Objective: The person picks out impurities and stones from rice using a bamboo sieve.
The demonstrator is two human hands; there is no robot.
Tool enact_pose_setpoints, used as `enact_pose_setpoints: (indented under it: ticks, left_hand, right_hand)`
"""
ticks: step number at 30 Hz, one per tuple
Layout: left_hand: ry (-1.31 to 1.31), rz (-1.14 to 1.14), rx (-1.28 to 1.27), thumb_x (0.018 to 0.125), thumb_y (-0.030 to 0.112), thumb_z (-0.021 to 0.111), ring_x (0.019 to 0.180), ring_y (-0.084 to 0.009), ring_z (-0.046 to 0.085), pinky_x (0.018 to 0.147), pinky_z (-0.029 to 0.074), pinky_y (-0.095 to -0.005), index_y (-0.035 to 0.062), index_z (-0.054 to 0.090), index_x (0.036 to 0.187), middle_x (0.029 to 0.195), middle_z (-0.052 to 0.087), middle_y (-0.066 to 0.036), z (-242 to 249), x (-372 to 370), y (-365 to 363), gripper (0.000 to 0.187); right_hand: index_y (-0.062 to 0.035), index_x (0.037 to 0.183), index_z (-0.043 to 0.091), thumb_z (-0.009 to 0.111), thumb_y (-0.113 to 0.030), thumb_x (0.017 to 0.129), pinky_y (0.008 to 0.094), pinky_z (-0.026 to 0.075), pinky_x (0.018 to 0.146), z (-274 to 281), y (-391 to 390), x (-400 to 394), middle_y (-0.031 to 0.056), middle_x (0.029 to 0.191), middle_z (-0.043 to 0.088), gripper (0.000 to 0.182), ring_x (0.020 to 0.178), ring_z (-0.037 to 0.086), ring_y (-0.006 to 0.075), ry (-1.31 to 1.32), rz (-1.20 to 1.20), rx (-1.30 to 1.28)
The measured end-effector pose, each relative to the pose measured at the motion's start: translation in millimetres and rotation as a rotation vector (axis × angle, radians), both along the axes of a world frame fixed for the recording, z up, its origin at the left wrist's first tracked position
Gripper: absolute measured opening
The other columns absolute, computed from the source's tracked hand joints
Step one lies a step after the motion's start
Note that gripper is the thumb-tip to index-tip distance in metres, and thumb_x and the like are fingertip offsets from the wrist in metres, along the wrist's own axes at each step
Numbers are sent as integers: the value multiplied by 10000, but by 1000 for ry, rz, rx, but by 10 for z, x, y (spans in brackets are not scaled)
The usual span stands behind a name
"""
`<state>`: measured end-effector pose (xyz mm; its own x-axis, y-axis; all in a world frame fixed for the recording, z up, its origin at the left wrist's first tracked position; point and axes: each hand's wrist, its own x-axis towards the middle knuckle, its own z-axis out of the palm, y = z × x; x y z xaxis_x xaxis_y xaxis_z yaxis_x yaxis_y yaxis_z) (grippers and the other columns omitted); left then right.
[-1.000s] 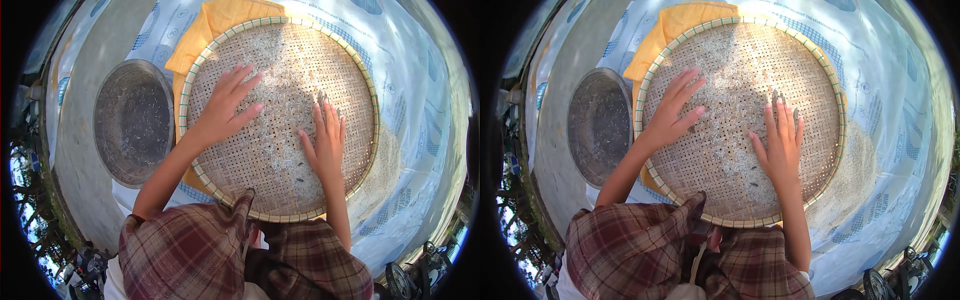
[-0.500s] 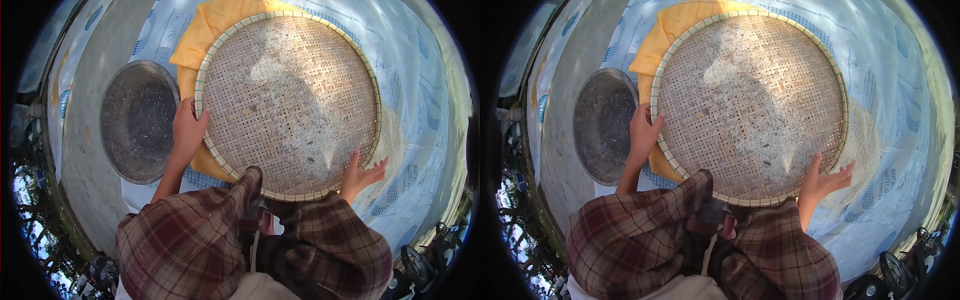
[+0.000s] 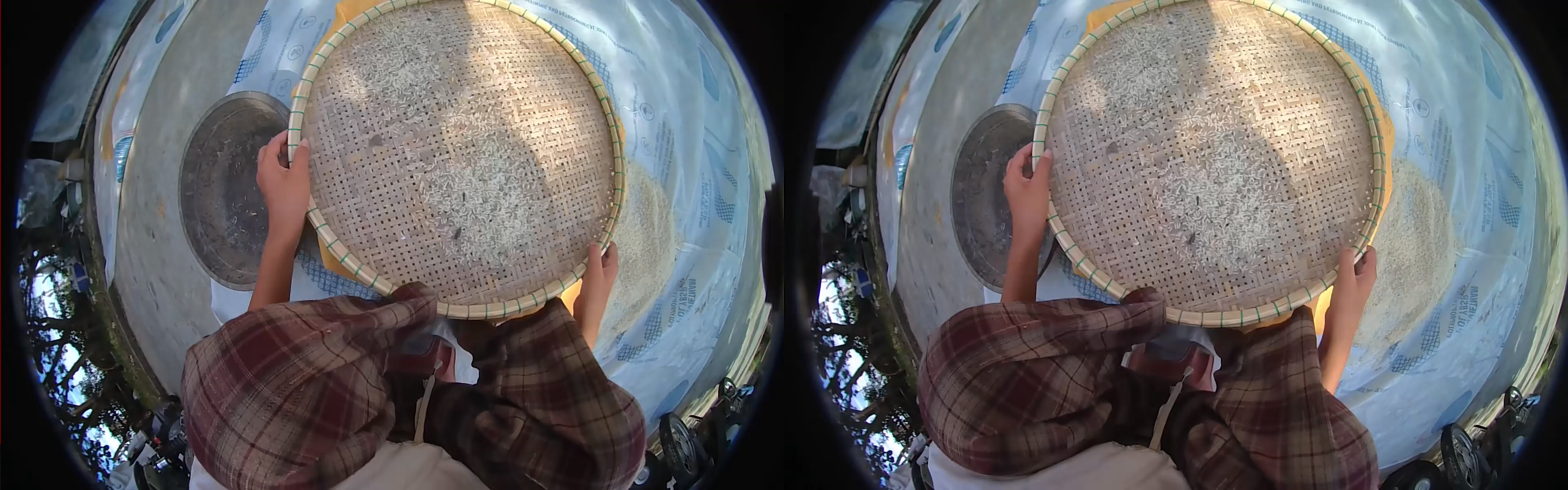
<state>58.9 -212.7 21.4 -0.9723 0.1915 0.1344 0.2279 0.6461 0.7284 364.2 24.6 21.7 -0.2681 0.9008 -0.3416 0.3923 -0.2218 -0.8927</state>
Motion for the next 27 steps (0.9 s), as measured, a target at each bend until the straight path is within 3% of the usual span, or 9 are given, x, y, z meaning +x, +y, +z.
enact_pose_setpoints:
  ticks: [2,5,6,11,13,16,21,25,27]
  left_hand:
    - [-150,-34,129,799,119,640,842,-119,515,723,436,-260,-14,591,1051,929,505,-64,-54,77,75,290]
    - [-64,28,241,801,127,642,825,-116,517,717,438,-251,-11,593,1055,933,495,-61,-359,-275,-211,293]
    - [-7,50,87,805,131,642,809,-108,523,711,444,-247,-14,593,1055,930,486,-58,-295,-357,-289,293]
    - [66,2,23,805,107,639,785,-103,524,695,452,-241,-14,594,1050,918,467,-45,33,59,28,277]
    - [-84,14,230,798,94,643,778,-105,521,684,446,-240,-8,597,1050,900,454,-38,81,205,136,276]
    - [-30,60,108,799,100,643,758,-96,512,677,442,-241,-6,596,1051,876,437,-29,-144,-244,-213,277]
    - [17,56,115,817,113,624,720,-88,480,669,439,-241,-5,599,1044,871,434,-34,67,169,65,257]
    - [10,77,215,814,97,615,725,-104,483,659,437,-252,-12,594,1044,867,440,-47,-55,112,33,256]
    - [161,27,-67,796,81,624,726,-123,486,641,431,-268,-17,590,1045,861,443,-60,-264,-258,-266,270]
  right_hand:
    - [6,965,487,488,-130,886,213,386,600,69,43,8,30,804,531,157,683,460,75,96,-105,-21]
    - [31,1008,463,510,-98,868,235,378,761,32,-207,-87,66,918,535,196,830,462,97,93,87,-19]
    - [34,1013,459,509,-89,865,241,379,756,46,-325,-178,73,920,535,198,833,463,102,117,89,-32]
    - [33,1012,454,434,-74,858,240,412,694,86,-16,41,68,862,548,189,766,502,101,111,-46,34]
    - [26,981,461,464,-60,856,227,417,628,147,86,230,50,826,540,151,712,501,89,24,41,17]
    - [23,942,470,557,-67,837,207,392,570,213,-316,-114,38,788,537,163,654,474,71,3,90,-68]
    - [28,900,482,527,-81,843,227,383,554,62,-31,63,37,743,534,131,628,453,76,-147,16,253]
    - [26,903,492,532,-67,839,212,374,552,202,-101,118,27,738,522,120,632,449,62,-132,67,136]
    - [24,920,483,566,-75,815,204,340,521,202,-417,-193,19,755,508,166,606,414,48,25,85,73]
